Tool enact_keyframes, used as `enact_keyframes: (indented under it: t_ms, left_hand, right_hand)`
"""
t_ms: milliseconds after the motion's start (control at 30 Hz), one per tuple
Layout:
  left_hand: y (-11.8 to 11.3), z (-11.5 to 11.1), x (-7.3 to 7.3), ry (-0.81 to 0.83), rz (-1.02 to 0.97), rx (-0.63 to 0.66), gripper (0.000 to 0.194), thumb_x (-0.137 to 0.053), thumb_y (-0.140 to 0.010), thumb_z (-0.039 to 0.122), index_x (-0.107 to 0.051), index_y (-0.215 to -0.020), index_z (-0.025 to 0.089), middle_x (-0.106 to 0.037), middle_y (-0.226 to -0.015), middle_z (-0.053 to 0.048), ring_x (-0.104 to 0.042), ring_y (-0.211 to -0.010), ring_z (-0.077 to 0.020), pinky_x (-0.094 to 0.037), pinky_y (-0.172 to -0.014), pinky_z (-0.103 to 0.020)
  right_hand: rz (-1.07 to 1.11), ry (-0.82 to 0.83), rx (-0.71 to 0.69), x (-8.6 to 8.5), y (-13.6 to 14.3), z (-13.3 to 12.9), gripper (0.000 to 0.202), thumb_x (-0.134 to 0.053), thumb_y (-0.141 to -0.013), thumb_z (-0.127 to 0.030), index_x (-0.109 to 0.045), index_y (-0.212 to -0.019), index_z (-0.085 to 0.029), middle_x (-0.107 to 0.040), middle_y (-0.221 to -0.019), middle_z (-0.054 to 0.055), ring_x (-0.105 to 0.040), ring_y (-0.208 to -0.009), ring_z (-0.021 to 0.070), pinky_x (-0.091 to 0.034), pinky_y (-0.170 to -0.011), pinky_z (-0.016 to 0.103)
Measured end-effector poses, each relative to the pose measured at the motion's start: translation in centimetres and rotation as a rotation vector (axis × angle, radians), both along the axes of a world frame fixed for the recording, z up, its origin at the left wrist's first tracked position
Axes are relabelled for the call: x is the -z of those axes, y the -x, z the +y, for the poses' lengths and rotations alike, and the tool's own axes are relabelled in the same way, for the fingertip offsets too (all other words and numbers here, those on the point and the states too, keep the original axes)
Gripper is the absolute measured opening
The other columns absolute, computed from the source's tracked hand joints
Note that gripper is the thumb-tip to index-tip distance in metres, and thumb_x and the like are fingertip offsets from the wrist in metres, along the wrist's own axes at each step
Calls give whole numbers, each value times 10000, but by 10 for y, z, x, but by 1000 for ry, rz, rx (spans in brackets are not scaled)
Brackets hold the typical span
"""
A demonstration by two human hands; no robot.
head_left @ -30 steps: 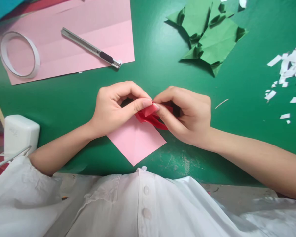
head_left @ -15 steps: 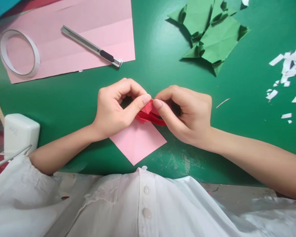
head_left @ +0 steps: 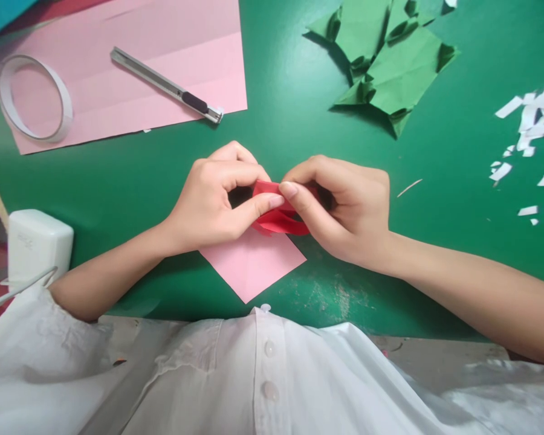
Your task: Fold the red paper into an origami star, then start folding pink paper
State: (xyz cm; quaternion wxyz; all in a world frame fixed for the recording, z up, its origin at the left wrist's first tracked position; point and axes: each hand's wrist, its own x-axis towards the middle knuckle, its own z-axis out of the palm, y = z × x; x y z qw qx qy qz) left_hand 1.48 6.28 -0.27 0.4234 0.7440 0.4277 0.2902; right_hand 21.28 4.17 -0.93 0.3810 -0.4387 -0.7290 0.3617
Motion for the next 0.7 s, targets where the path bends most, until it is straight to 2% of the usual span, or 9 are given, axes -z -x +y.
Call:
enact_keyframes:
  t_ms: [67, 167, 300, 400, 500, 700]
  left_hand:
    - [1, -1, 1, 4, -19, -34, 334, -747, -874, 490, -681, -681, 226, -661, -697, -10, -625, -743, -157, -497, -610, -309]
    - [3, 0, 1, 21, -73, -89, 377, -740, -881, 527, -649, -681, 221, -663, -714, -12, -618, -697, -138, -489, -587, -310]
    - [4, 2, 2, 102, -139, -155, 401, -687, -922, 564, -640, -719, 221, -662, -711, 15, -635, -672, -111, -515, -592, -295]
    - [4, 4, 5, 182, -304, -181, 311, -736, -921, 459, -676, -730, 221, -691, -714, 44, -617, -639, -70, -518, -574, -259]
    - [4, 5, 9, 164, -428, -160, 231, -775, -901, 393, -715, -742, 237, -707, -719, 72, -612, -622, -47, -508, -543, -230]
    - [2, 3, 3, 141, -328, -129, 218, -708, -951, 399, -723, -786, 257, -694, -746, 67, -631, -678, -57, -532, -612, -230]
  right_hand:
    - [48, 45, 10, 0, 0, -1, 257, -524, -1041, -359, -603, -848, -209, -674, -749, -9, -615, -651, 103, -505, -621, 253]
    - [172, 106, 17, 1, -1, -2, 287, -507, -1039, -489, -602, -1025, -219, -687, -852, 12, -626, -678, 112, -486, -582, 258]
    - [253, 117, 3, 5, -1, -1, 484, -602, -945, -632, -525, -1217, -239, -678, -1071, 62, -668, -731, 141, -513, -569, 281]
    - [251, 97, -17, 7, -1, -1, 555, -679, -902, -606, -482, -1279, -250, -658, -1158, 66, -700, -775, 151, -568, -624, 294]
    - [229, 118, 17, 8, 0, -1, 463, -680, -937, -521, -485, -1263, -255, -649, -1190, 59, -702, -777, 130, -580, -641, 276]
    - [215, 96, 78, 8, 1, -2, 294, -624, -997, -422, -519, -1214, -255, -636, -1225, 47, -704, -810, 108, -576, -617, 236]
